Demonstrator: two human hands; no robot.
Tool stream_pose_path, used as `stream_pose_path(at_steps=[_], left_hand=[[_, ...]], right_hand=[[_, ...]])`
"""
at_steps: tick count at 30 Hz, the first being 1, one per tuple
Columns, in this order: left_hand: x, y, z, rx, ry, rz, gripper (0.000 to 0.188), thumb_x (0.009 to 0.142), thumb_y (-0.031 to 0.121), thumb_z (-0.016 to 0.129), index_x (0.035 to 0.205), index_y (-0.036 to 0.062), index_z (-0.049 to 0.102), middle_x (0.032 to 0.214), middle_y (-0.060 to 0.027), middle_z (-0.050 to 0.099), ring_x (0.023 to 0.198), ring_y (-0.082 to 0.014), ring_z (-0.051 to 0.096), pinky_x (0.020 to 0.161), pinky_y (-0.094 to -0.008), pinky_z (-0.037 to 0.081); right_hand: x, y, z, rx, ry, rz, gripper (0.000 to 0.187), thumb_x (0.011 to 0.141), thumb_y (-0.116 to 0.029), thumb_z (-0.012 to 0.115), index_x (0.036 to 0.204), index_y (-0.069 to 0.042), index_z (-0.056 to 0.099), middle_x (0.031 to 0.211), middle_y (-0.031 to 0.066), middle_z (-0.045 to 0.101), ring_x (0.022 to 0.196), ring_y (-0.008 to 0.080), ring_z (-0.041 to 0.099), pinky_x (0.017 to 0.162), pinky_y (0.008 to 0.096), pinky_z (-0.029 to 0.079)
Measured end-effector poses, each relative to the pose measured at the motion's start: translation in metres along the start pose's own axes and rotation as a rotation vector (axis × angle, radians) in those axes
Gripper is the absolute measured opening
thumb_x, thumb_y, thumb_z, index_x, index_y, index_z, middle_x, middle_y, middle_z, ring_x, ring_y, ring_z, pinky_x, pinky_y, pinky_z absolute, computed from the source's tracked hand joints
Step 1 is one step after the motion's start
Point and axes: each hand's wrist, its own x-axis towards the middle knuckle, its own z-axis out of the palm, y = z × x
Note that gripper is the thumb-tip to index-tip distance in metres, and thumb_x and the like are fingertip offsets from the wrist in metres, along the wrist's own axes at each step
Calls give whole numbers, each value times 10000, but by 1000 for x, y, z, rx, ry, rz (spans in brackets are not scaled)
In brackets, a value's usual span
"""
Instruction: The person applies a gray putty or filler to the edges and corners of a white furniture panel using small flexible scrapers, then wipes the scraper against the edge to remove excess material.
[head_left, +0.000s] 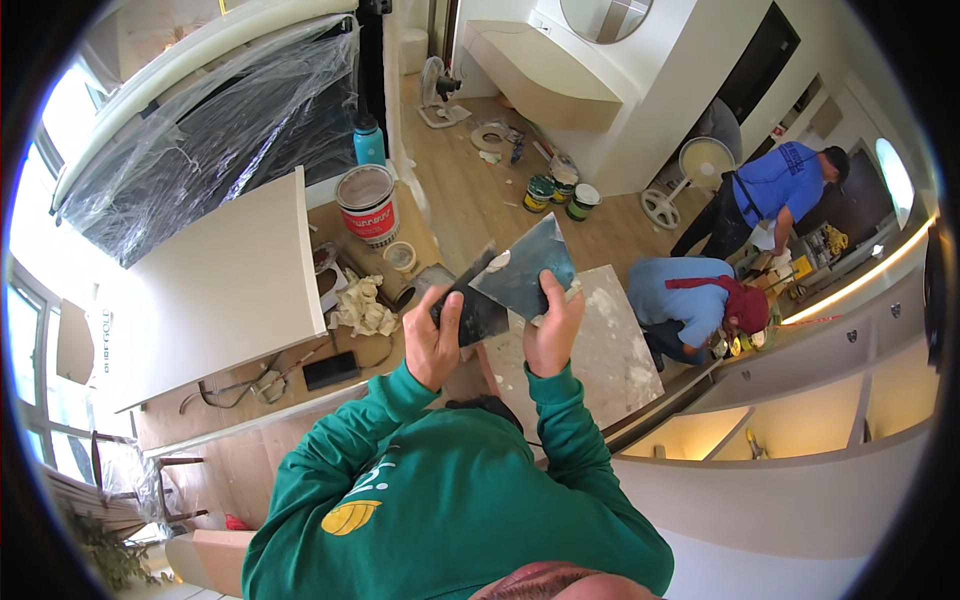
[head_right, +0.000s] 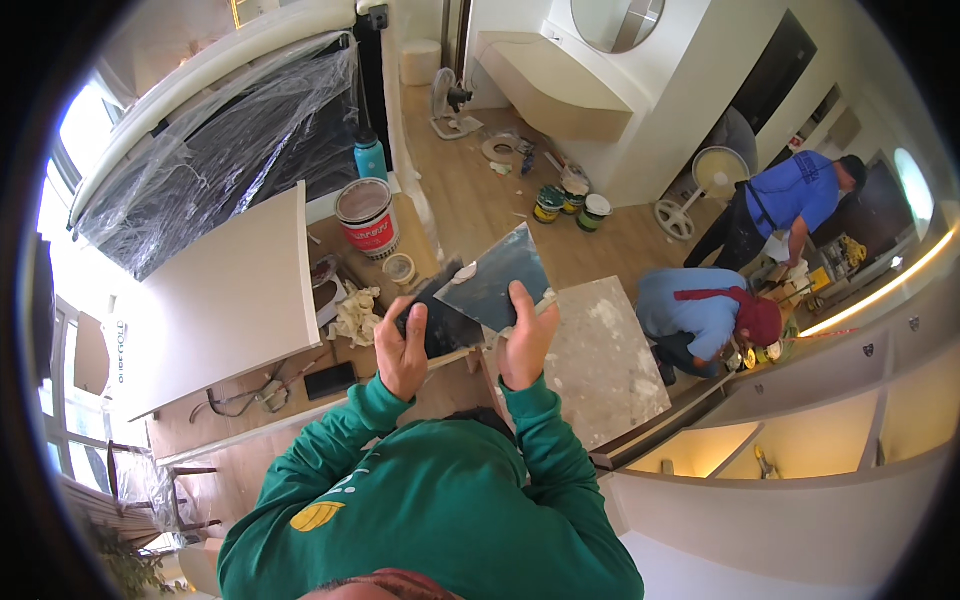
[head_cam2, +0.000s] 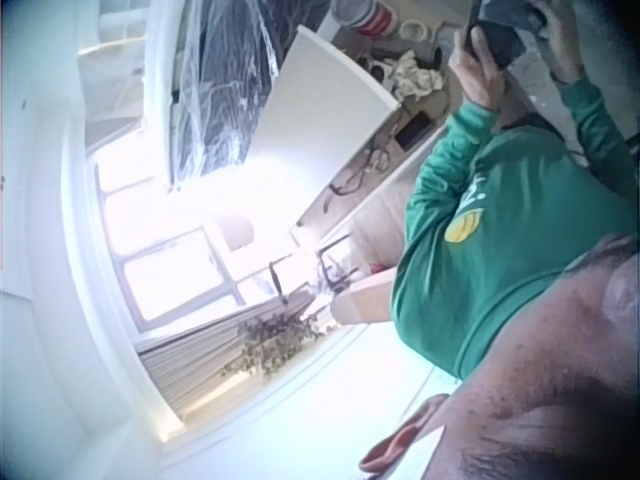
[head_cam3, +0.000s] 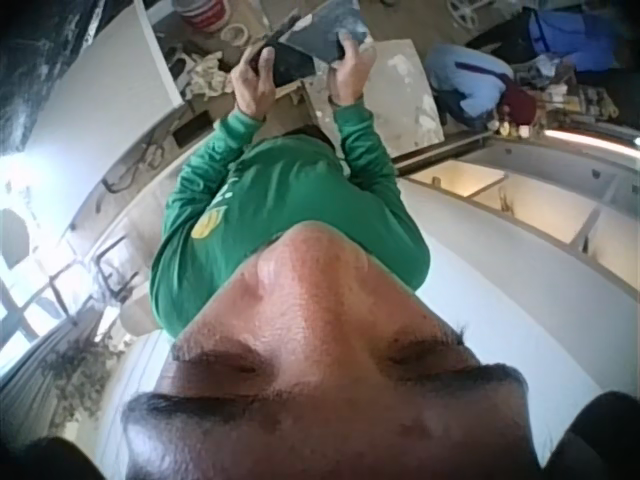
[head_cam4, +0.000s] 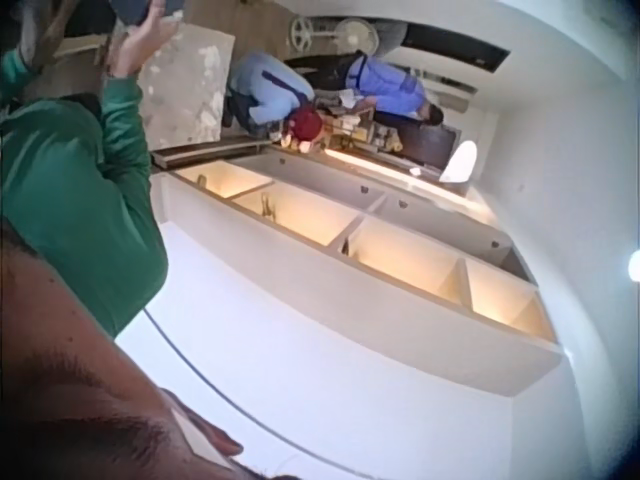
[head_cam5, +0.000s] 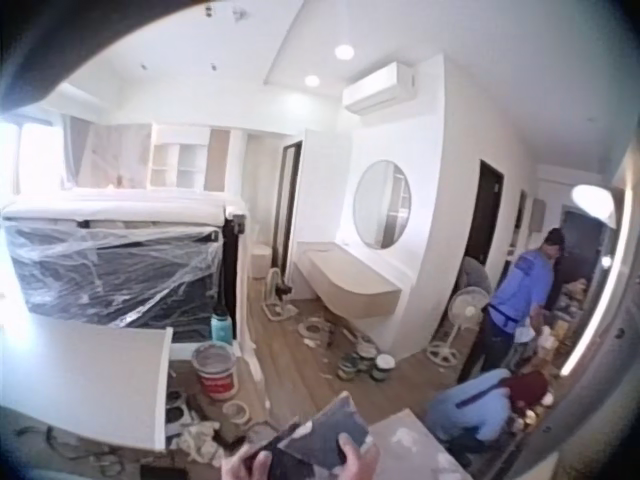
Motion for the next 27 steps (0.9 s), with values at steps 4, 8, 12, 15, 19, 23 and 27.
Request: stream_pose_path(at_steps=[4, 8, 12, 15, 19, 23, 27], left_hand=[[2, -20, -14, -121, -61, -164, 338, 1073, 270, 582, 1040, -59, 646, 780, -57, 639, 723, -154, 554, 645, -358, 457], [30, -39, -32, -969, -94, -744, 380, 1084, 339, 560, 1235, 0, 639, 1108, -72, 723, 948, -150, 715, 900, -305, 577], [28, -36, -42, -1172, -221, -1007, 377, 1067, 368, 580, 1256, 47, 640, 1159, -91, 732, 1004, -214, 733, 932, -361, 596], [18, -15, -46, -1224, -274, -996, 389, 1041, 375, 629, 1272, 62, 636, 1147, -69, 735, 972, -185, 735, 887, -351, 612], [-1, -17, -55, -1135, -131, -902, 351, 1032, 335, 655, 1266, 75, 641, 1131, -47, 734, 969, -164, 731, 854, -351, 616], [-22, -27, -65, -1157, -32, -917, 330, 1027, 315, 667, 1253, 75, 651, 1126, -36, 735, 954, -149, 730, 857, -336, 606], [-34, -34, -91, -1130, -32, -946, 325, 1040, 279, 642, 1277, 56, 638, 1106, -50, 746, 919, -160, 743, 835, -328, 612]], right_hand=[[4, -6, -7, 429, 14, 81, 449, 903, 122, 614, 1329, -19, 597, 1234, 138, 642, 1116, 267, 640, 995, 376, 498], [-8, -24, -16, 590, -46, 51, 326, 938, -7, 632, 1261, -14, 584, 1280, 146, 633, 1166, 259, 626, 1048, 444, 503], [13, -58, -13, 344, -676, -794, 373, 865, -180, 757, 1163, -27, 593, 1297, 244, 592, 1239, 434, 601, 1102, 624, 468], [12, -45, -7, 164, -814, -979, 346, 880, -91, 704, 1220, -104, 638, 1359, 190, 568, 1270, 408, 588, 1125, 630, 447], [16, -33, -3, 42, -909, -1005, 378, 886, -63, 690, 1252, -154, 654, 1397, 150, 553, 1292, 383, 576, 1134, 622, 444], [25, -21, 7, 3, -1008, -943, 500, 804, -28, 751, 1276, -156, 648, 1394, 148, 553, 1288, 389, 572, 1133, 614, 448], [34, 2, 12, -210, -1044, -895, 591, 748, 29, 765, 1302, -129, 634, 1379, 153, 566, 1297, 410, 561, 1139, 618, 438]])
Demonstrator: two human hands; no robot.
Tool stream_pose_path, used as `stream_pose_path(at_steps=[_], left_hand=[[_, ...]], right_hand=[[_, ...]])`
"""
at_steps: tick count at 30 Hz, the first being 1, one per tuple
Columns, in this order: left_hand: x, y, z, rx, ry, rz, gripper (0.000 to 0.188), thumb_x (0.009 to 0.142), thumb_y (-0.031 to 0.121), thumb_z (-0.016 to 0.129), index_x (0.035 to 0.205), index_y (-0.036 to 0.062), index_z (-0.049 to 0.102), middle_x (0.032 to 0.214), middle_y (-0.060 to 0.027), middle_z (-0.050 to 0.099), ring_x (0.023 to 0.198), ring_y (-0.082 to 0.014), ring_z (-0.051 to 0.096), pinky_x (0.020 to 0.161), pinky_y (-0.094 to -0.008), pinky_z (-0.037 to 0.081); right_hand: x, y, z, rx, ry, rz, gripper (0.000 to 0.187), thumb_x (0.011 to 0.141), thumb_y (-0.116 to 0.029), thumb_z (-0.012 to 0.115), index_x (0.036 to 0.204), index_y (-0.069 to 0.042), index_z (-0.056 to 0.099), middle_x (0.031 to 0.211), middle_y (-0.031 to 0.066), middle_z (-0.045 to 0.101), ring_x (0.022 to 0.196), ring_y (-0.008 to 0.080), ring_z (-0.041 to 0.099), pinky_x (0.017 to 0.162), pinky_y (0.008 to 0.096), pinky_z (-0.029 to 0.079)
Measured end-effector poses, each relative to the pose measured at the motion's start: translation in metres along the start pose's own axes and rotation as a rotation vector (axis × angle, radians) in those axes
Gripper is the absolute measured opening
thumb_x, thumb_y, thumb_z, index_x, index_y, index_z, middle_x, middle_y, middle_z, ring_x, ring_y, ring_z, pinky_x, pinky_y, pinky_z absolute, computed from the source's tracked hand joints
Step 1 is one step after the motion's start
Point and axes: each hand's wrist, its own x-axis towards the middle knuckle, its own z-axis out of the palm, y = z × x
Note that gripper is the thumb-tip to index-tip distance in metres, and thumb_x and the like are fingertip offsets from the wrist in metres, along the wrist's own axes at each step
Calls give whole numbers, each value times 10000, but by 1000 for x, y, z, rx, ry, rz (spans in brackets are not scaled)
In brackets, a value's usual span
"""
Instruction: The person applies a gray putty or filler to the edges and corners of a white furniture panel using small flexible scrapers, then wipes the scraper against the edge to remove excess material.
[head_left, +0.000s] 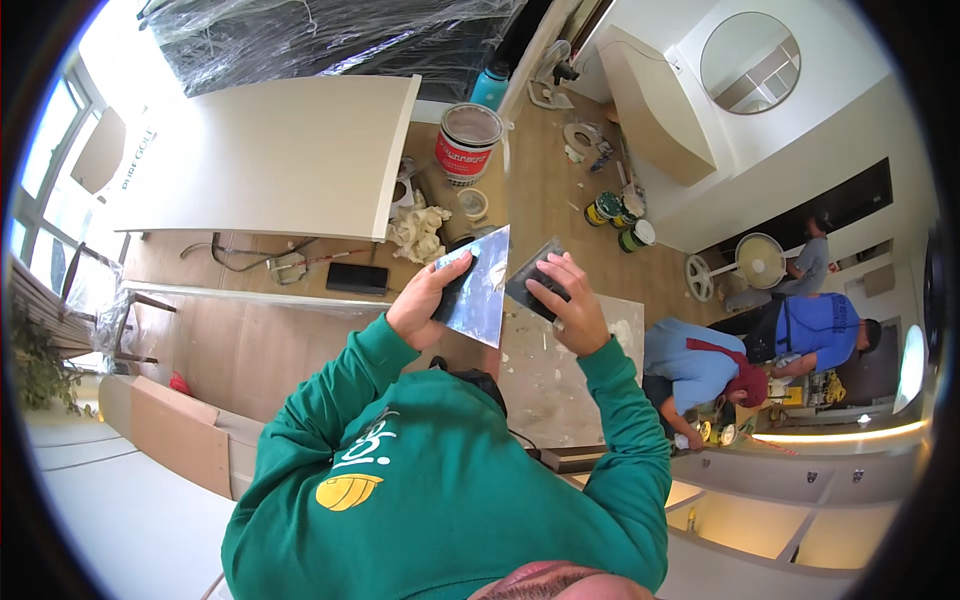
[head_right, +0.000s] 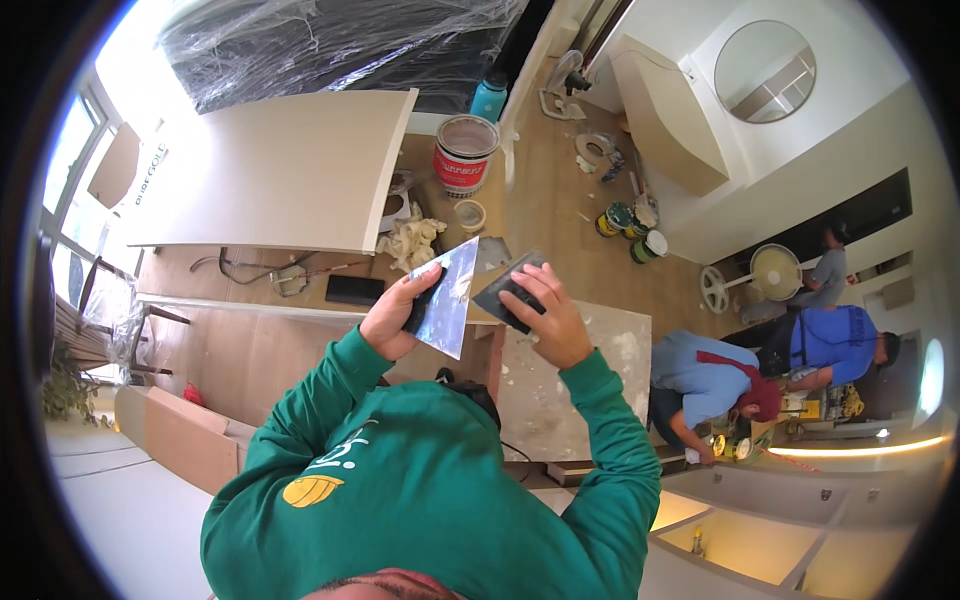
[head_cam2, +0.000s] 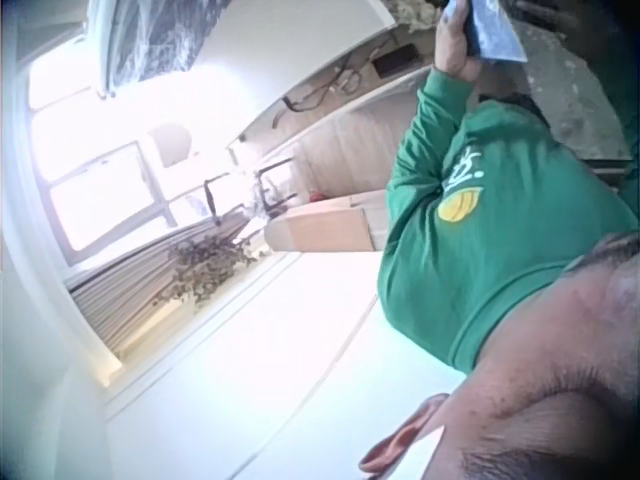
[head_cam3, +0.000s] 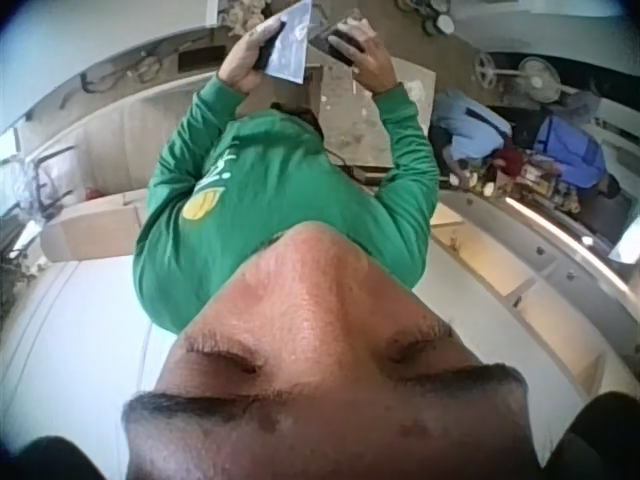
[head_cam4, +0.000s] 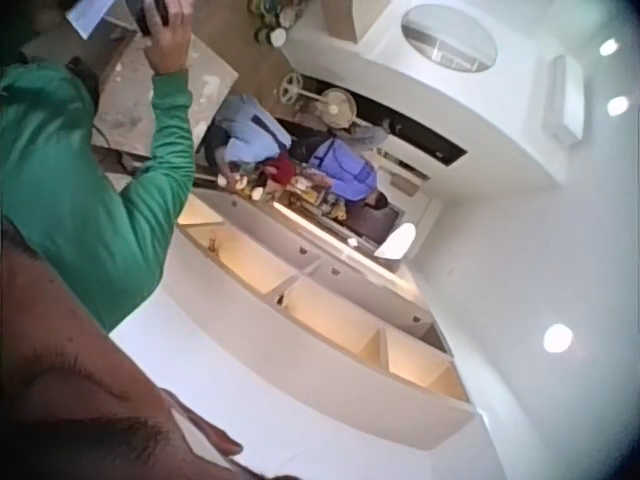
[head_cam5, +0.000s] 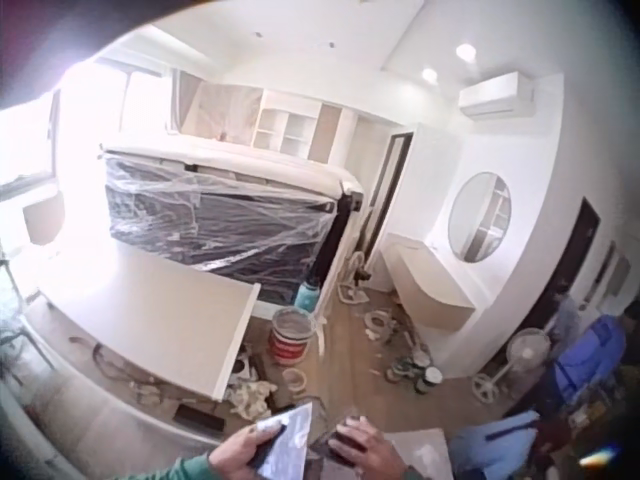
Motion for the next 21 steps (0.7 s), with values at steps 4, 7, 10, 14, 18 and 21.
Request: stream_pose_path(at_steps=[4, 7, 10, 14, 18, 21], left_hand=[[-8, 18, -21, 22, 14, 18, 331, 1037, 292, 649, 1270, 58, 648, 1093, -27, 746, 906, -147, 737, 830, -326, 605], [-20, 25, -34, -42, 42, -61, 338, 1037, 296, 647, 1280, 61, 646, 1107, -27, 743, 926, -144, 735, 843, -326, 603], [-41, 52, -59, -34, 27, -3, 366, 1030, 300, 654, 1306, 60, 636, 1129, -32, 733, 971, -128, 718, 861, -315, 588], [-66, 86, -91, 74, 179, 201, 367, 1020, 270, 661, 1302, 38, 630, 1117, -43, 728, 954, -155, 717, 873, -321, 585], [-95, 90, -154, -11, 449, 299, 311, 1018, 262, 662, 1251, 56, 658, 1103, -38, 728, 955, -168, 717, 861, -345, 589], [-128, 76, -183, -51, 578, 394, 286, 1019, 259, 657, 1237, 75, 668, 1107, -40, 736, 966, -178, 719, 872, -358, 587]], right_hand=[[8, -30, 42, 126, 229, 44, 631, 723, 72, 719, 1319, -114, 631, 1372, 166, 570, 1325, 419, 532, 1173, 627, 385], [31, -53, 85, 97, 200, 55, 596, 761, 77, 659, 1323, -118, 640, 1349, 158, 581, 1347, 398, 511, 1203, 618, 346], [37, -17, 121, -114, 35, 268, 526, 802, 81, 609, 1297, -94, 644, 1304, 154, 596, 1295, 384, 539, 1167, 548, 402], [32, 43, 186, 145, 189, 530, 492, 820, 89, 571, 1285, -52, 648, 1256, 172, 604, 1186, 404, 562, 1065, 478, 461], [72, 105, 223, 227, 175, 573, 365, 861, 29, 559, 1196, -15, 699, 1123, 186, 653, 1079, 407, 608, 978, 459, 503], [131, 150, 240, 201, 57, 511, 310, 862, -55, 580, 1124, -6, 737, 1043, 199, 693, 1022, 416, 645, 941, 475, 524]])
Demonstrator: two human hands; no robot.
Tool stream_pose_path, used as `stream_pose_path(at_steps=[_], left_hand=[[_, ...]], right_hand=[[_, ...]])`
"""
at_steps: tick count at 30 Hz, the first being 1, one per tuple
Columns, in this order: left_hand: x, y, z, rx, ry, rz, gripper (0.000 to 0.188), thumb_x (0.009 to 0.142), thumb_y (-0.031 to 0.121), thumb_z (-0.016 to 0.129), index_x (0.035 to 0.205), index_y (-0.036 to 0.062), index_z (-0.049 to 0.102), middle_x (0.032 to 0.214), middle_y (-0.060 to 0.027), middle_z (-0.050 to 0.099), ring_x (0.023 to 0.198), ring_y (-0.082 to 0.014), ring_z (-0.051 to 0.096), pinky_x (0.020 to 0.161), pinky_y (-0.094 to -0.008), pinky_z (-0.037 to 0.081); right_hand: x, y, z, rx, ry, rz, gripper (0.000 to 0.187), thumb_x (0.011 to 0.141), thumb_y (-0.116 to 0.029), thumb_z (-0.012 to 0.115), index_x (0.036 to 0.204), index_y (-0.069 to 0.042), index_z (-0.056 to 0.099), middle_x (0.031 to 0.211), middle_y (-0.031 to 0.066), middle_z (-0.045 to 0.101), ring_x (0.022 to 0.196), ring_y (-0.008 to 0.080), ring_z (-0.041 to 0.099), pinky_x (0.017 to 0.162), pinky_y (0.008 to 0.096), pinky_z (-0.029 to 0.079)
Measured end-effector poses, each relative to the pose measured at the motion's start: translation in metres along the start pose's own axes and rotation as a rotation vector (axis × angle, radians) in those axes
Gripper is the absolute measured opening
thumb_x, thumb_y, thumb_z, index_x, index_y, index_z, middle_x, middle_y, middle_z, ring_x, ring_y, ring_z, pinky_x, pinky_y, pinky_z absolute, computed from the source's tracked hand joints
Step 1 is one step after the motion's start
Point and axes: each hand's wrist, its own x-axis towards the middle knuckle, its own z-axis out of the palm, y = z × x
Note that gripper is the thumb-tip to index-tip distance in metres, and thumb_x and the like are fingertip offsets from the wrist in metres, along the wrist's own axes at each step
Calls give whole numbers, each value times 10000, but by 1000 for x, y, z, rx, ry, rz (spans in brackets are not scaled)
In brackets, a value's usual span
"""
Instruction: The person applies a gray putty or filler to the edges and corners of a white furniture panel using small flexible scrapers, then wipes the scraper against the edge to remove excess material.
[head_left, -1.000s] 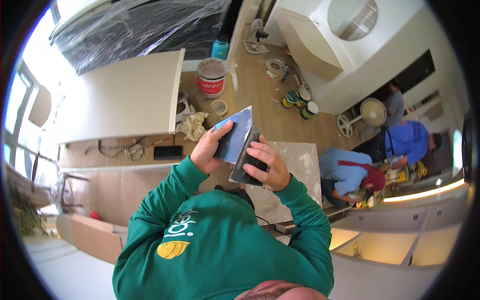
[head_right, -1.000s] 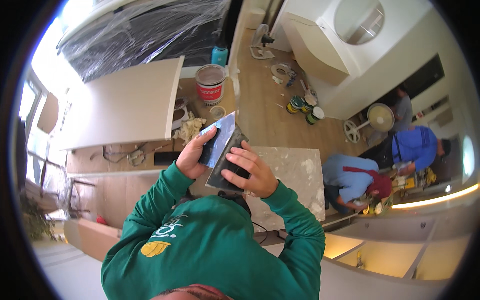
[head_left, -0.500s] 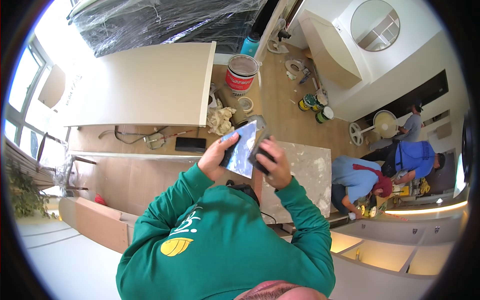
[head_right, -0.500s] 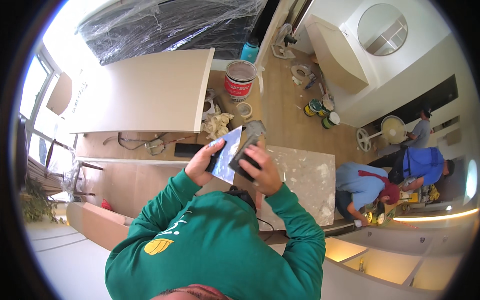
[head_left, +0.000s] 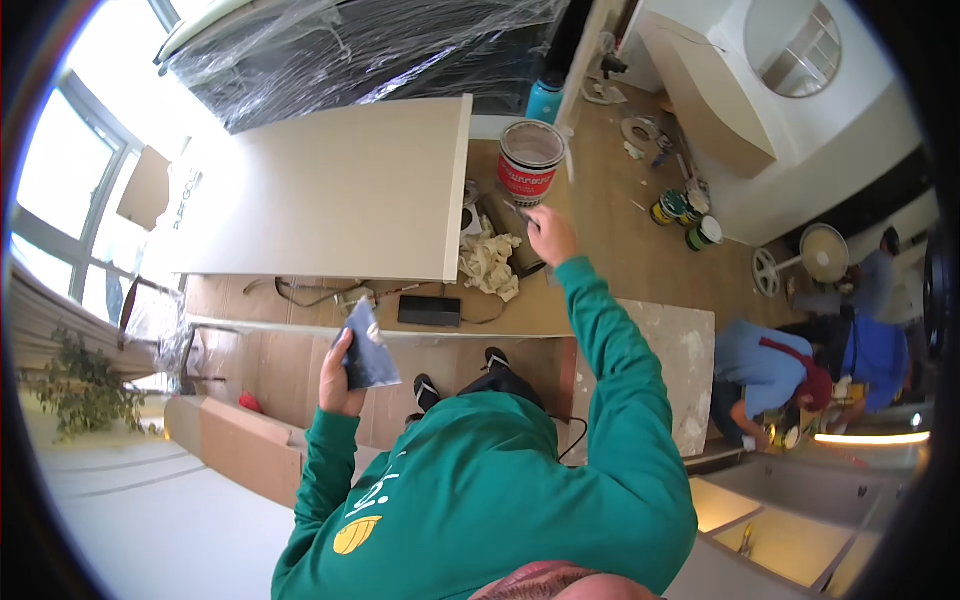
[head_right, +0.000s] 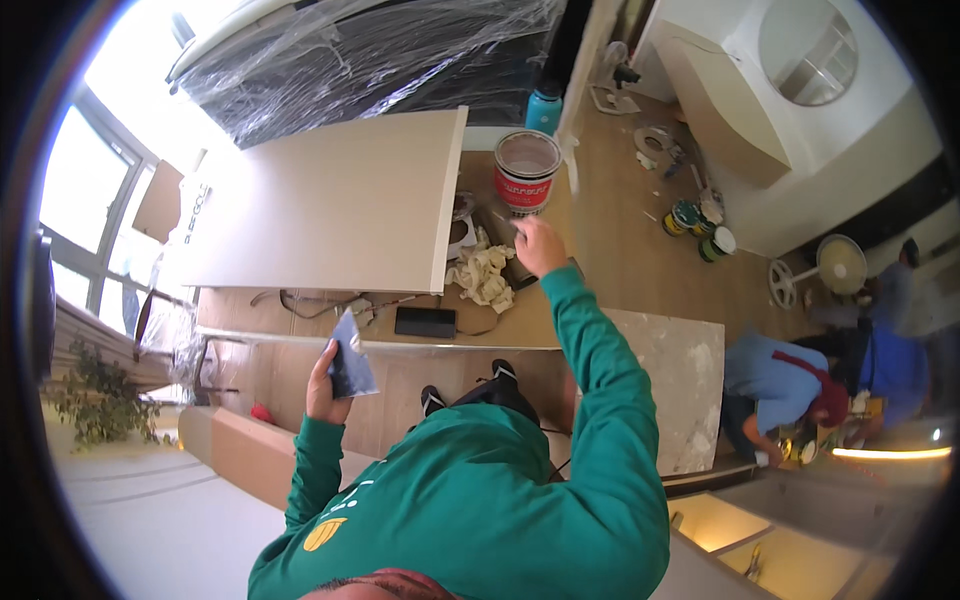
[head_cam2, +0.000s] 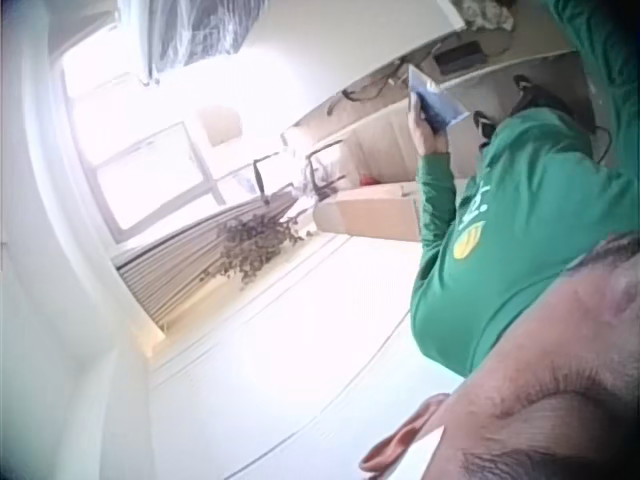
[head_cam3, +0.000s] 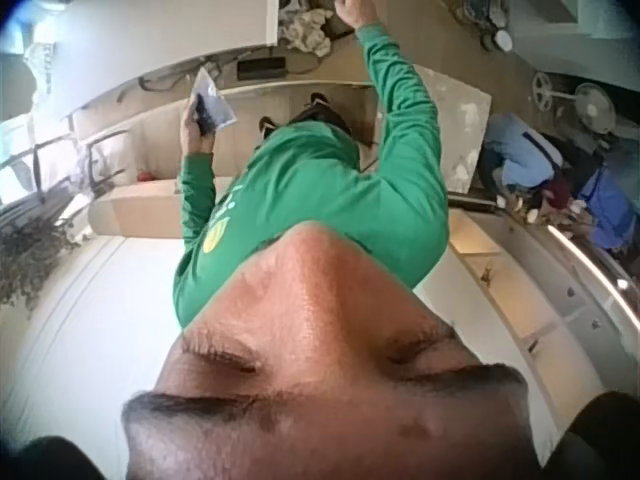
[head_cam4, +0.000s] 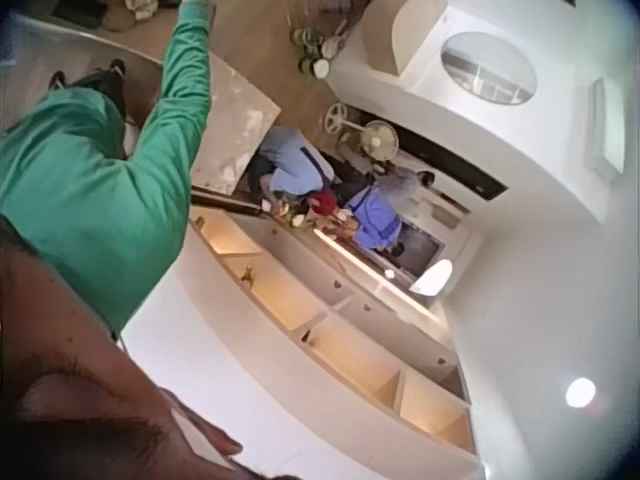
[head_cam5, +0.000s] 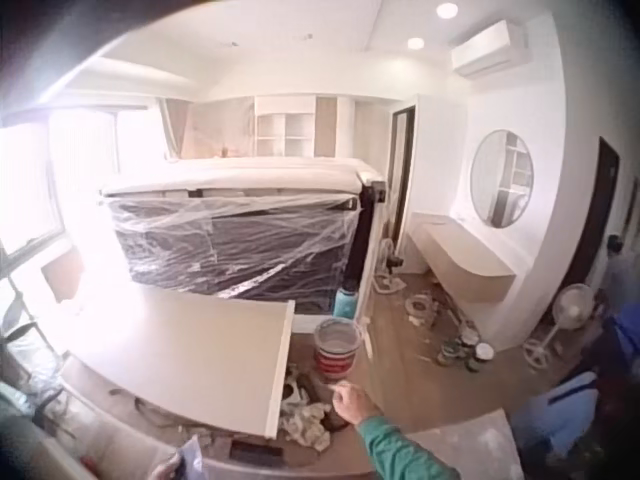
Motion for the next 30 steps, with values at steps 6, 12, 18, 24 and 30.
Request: stream_pose_path(at_steps=[6, 12, 18, 24, 30], left_hand=[[-54, -47, -10, -267, 245, 223, 271, 1025, 264, 655, 1232, 90, 674, 1121, -44, 749, 992, -177, 725, 900, -346, 584], [-95, -100, -6, -509, 392, 329, 231, 1049, 217, 615, 1190, 53, 697, 1131, -75, 769, 963, -192, 753, 849, -322, 613], [-141, -114, -9, -577, 546, 445, 266, 1050, 231, 611, 1202, 26, 686, 1170, -110, 756, 1022, -221, 745, 897, -349, 623], [-163, -119, -26, -629, 584, 502, 287, 1040, 230, 629, 1213, 5, 673, 1177, -135, 750, 1019, -245, 751, 882, -357, 642], [-151, -112, -19, -635, 568, 479, 297, 1040, 238, 632, 1211, -1, 674, 1188, -139, 747, 1031, -247, 747, 900, -360, 636]], right_hand=[[140, 41, 51, -174, -506, 151, 389, 830, -230, 634, 1130, -12, 750, 1170, 259, 700, 1134, 431, 645, 956, 514, 525], [214, 49, 114, -317, -761, 217, 485, 866, -307, 652, 1261, -30, 702, 1360, 250, 637, 1257, 423, 615, 1070, 485, 508], [248, 39, 157, -497, -977, 8, 532, 910, -347, 610, 1352, -56, 656, 1418, 228, 606, 1307, 390, 591, 1081, 489, 497], [261, 54, 187, -596, -1095, -84, 529, 929, -357, 580, 1356, -54, 652, 1434, 218, 596, 1311, 379, 585, 1077, 484, 494], [264, 62, 200, -633, -1149, -133, 529, 947, -368, 551, 1360, -52, 647, 1450, 207, 585, 1315, 368, 579, 1074, 480, 490]])
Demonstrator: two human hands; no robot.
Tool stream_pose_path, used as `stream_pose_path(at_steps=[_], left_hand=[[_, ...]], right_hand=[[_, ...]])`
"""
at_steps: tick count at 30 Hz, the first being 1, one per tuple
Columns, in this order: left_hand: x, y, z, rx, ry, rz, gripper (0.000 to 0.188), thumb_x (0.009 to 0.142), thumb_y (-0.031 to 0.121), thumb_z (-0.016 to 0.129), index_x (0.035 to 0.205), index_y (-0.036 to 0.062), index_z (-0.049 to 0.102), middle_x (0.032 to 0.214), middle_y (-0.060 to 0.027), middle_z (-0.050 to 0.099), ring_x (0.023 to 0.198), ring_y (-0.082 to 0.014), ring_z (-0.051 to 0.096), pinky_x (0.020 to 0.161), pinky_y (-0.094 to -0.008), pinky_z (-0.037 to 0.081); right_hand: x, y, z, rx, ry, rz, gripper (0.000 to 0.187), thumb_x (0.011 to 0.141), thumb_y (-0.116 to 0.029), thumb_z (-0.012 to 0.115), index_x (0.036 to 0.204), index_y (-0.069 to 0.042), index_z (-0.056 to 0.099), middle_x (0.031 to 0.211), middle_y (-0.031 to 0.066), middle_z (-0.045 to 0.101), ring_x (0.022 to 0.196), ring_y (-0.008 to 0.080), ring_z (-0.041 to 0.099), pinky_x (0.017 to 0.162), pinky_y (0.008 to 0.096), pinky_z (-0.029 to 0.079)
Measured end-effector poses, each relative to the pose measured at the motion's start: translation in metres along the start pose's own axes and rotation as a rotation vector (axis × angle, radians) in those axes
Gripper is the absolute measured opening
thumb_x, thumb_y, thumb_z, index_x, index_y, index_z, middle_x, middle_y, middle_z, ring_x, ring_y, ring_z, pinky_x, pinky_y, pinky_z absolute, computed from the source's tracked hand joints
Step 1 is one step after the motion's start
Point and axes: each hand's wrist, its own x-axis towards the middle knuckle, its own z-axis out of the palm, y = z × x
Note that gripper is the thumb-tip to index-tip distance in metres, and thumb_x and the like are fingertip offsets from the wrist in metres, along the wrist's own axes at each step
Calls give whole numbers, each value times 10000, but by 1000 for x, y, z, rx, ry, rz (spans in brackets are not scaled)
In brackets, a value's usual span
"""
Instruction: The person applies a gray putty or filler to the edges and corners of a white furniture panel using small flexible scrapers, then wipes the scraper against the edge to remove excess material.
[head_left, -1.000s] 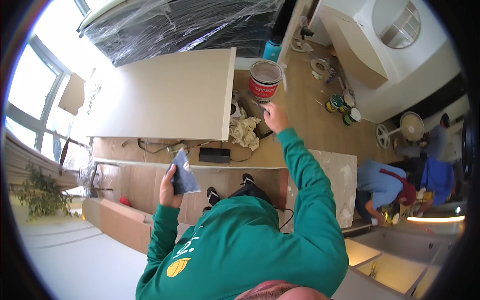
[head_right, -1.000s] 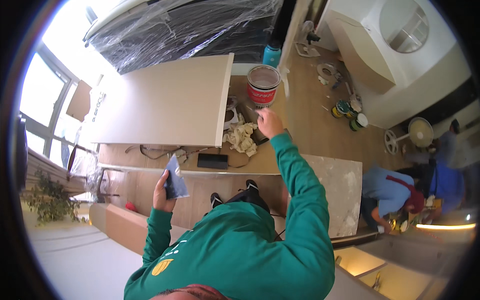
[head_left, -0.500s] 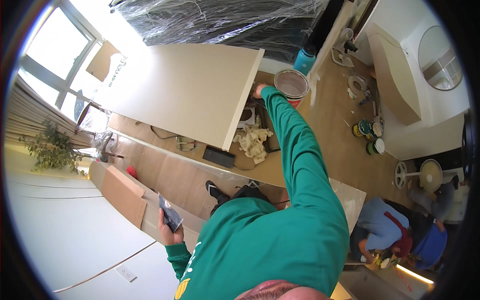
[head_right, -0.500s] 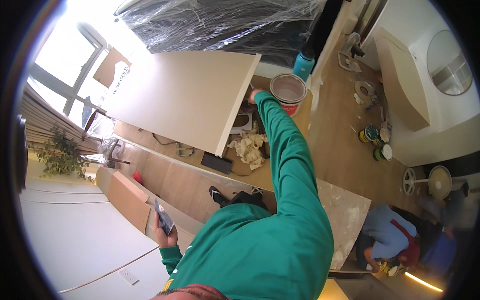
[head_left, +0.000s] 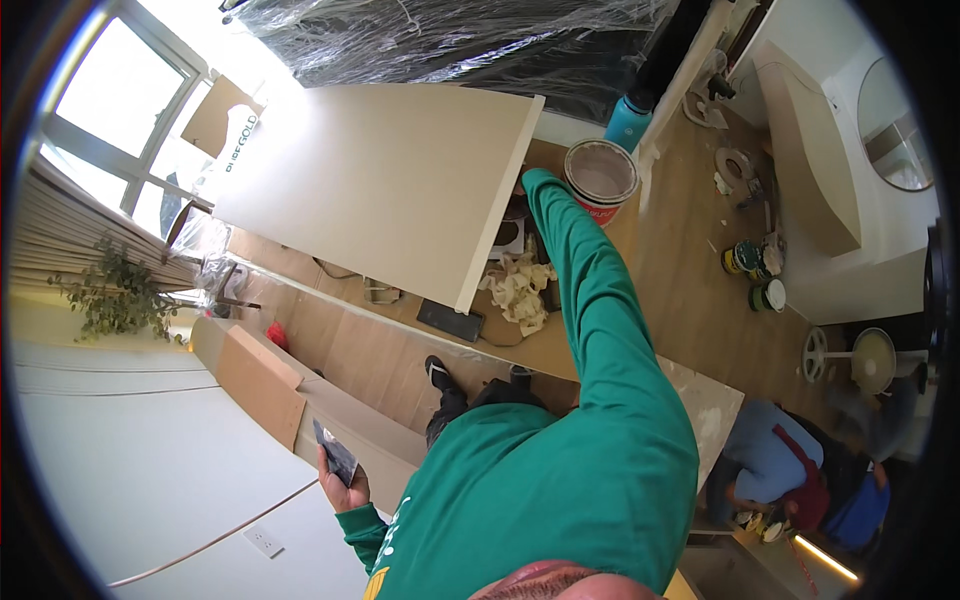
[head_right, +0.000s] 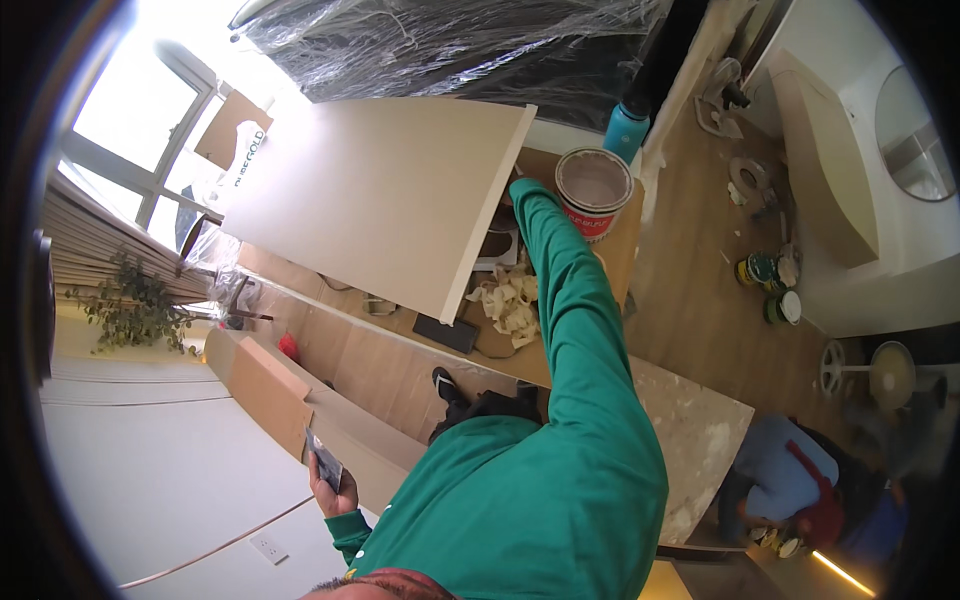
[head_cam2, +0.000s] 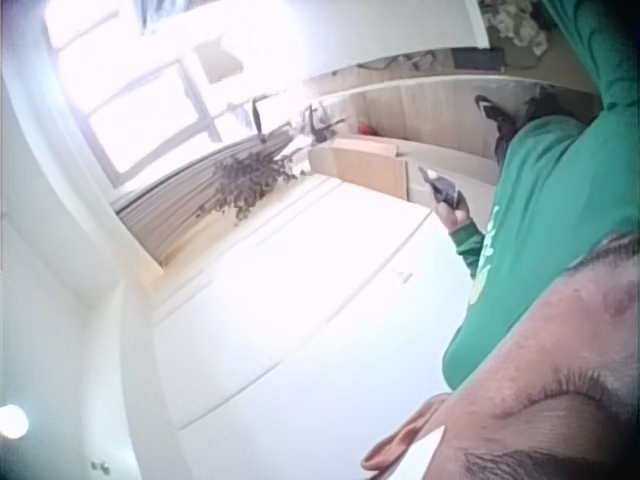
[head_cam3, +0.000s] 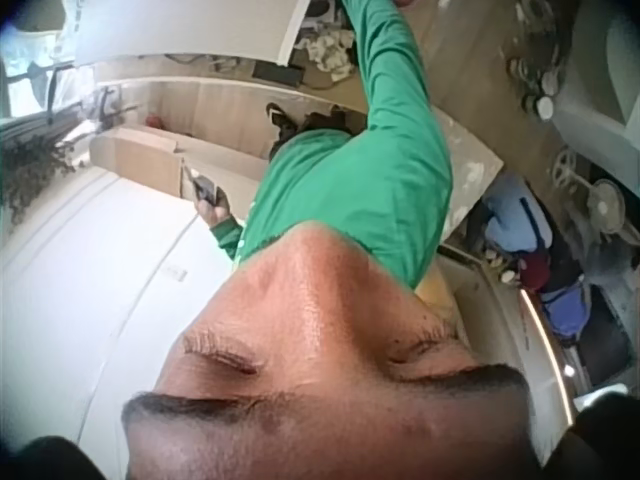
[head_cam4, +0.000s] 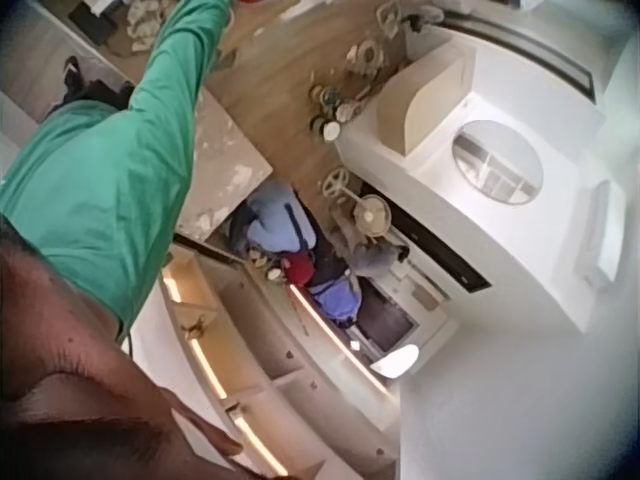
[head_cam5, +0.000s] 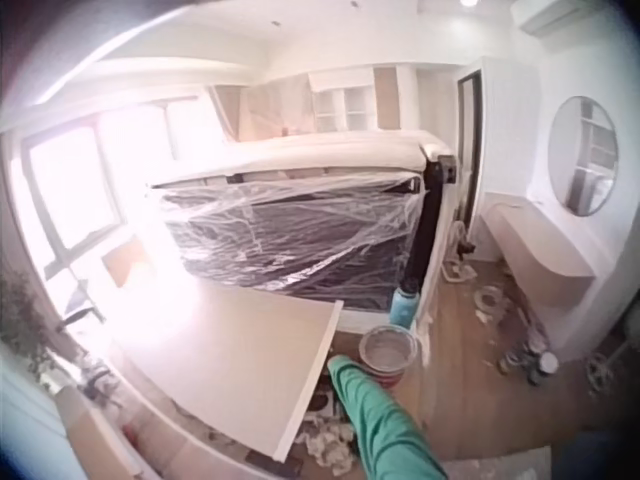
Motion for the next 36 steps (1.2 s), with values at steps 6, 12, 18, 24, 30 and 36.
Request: stream_pose_path(at_steps=[6, 12, 18, 24, 30, 36], left_hand=[[4, -1, 18, 7, -44, -19, 309, 1038, 237, 634, 1225, -7, 664, 1198, -146, 743, 1047, -253, 743, 918, -368, 628], [13, 2, 17, 11, -34, -29, 316, 1038, 230, 630, 1242, -11, 655, 1203, -154, 739, 1056, -260, 739, 928, -372, 625], [19, 3, 18, 9, -84, -76, 316, 1043, 223, 620, 1250, -14, 652, 1218, -150, 734, 1071, -263, 735, 935, -378, 623], [32, -6, 30, 51, -96, -97, 303, 1052, 227, 604, 1245, 1, 663, 1212, -133, 741, 1060, -251, 739, 932, -379, 623], [22, -14, 39, 69, -49, -103, 287, 1052, 233, 605, 1226, 16, 677, 1192, -119, 750, 1048, -239, 744, 917, -374, 625], [17, -13, 23, 59, 5, -93, 270, 1050, 231, 608, 1205, 22, 681, 1180, -116, 754, 1020, -239, 752, 893, -366, 633]], right_hand=[[5, 6, 2, -40, -25, -20, 530, 966, -378, 521, 1364, -50, 642, 1466, 197, 575, 1320, 358, 574, 1070, 476, 487], [8, 17, 5, -89, -45, -35, 533, 985, -388, 491, 1368, -48, 637, 1482, 187, 564, 1324, 347, 568, 1067, 472, 483], [9, 23, 9, -155, -67, -88, 538, 1003, -398, 461, 1372, -46, 632, 1498, 176, 554, 1329, 337, 562, 1063, 467, 479], [7, 28, 14, -303, -124, -180, 545, 1022, -408, 432, 1376, -44, 627, 1514, 166, 544, 1333, 326, 556, 1060, 463, 476], [14, 10, 19, -128, -39, -79, 586, 1023, -428, 412, 1458, -71, 573, 1524, 160, 536, 1367, 330, 529, 1122, 435, 448], [23, 22, 27, -76, 150, -157, 553, 1002, -399, 440, 1406, -57, 601, 1485, 165, 559, 1327, 339, 560, 1092, 447, 465]])
